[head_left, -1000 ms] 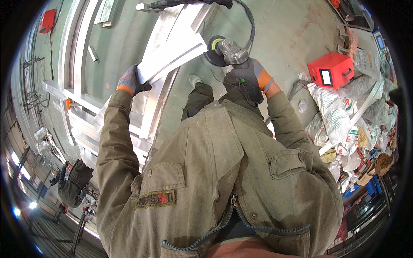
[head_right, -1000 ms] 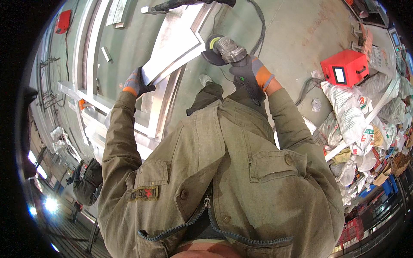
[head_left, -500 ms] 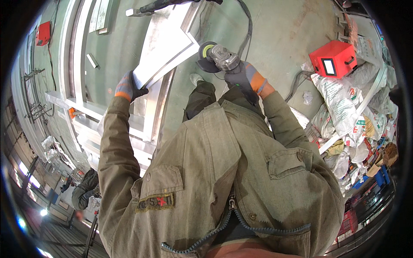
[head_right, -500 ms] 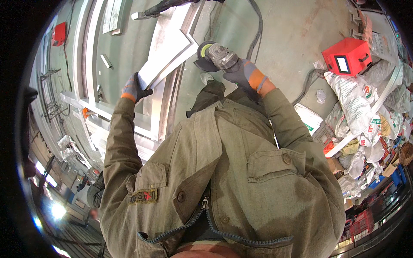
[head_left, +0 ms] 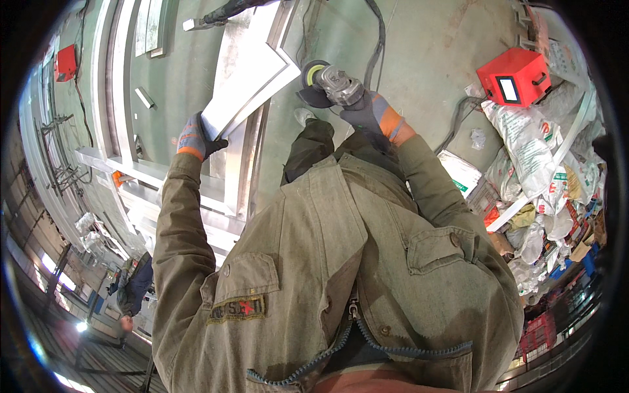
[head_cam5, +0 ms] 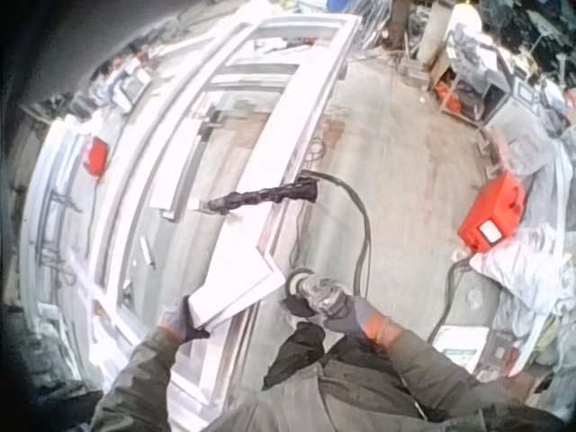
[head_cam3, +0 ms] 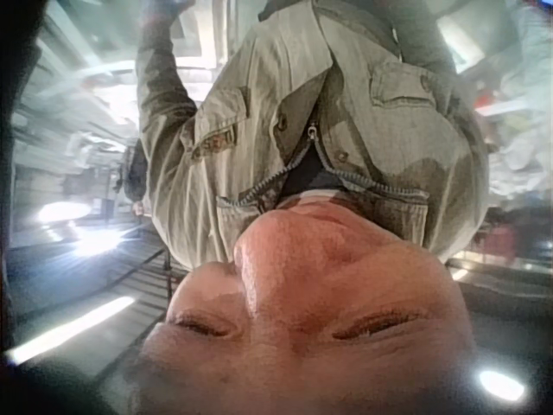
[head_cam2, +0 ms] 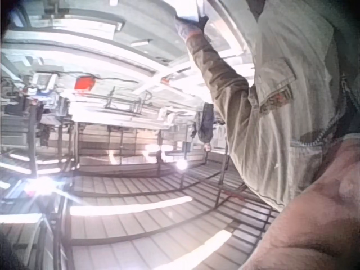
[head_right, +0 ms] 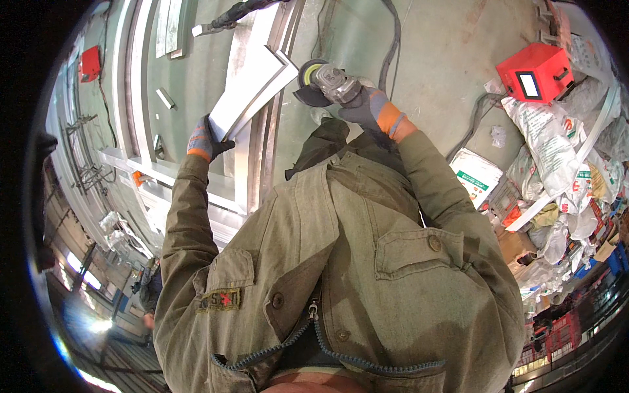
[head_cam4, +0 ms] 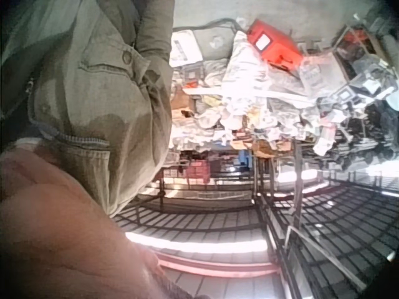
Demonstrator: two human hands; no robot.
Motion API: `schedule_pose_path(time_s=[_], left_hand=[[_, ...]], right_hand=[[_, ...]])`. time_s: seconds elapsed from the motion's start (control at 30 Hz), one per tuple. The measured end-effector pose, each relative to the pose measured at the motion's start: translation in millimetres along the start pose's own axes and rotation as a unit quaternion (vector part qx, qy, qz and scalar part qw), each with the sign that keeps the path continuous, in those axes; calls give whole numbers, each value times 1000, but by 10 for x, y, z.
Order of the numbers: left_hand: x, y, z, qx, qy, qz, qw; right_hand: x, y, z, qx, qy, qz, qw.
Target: The person grinds the edges of aluminum frame pieces with an angle grinder, then welds them together using a welding torch. They repeatedly position and weld multiple frame sections on a workbench.
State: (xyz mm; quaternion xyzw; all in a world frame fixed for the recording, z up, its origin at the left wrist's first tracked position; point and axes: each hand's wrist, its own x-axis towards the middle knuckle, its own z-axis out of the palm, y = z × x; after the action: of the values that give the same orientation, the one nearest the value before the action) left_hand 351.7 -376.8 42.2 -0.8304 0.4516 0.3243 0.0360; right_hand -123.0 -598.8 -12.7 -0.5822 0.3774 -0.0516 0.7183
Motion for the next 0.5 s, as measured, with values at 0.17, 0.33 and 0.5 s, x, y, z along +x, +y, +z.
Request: schedule_pose_path(time_s=[0.17, 0.33, 0.5], left_hand=[[-43, -77, 127, 9, 10, 11, 1000], [-18, -168, 98, 26, -13, -7, 1000], [54, -120, 89, 23, -25, -5, 999]], right_hand=[[68, 171, 75, 51, 28, -6, 998], [61, 207, 56, 46, -38, 47, 997], [100, 264, 72, 59, -17, -32, 998]])
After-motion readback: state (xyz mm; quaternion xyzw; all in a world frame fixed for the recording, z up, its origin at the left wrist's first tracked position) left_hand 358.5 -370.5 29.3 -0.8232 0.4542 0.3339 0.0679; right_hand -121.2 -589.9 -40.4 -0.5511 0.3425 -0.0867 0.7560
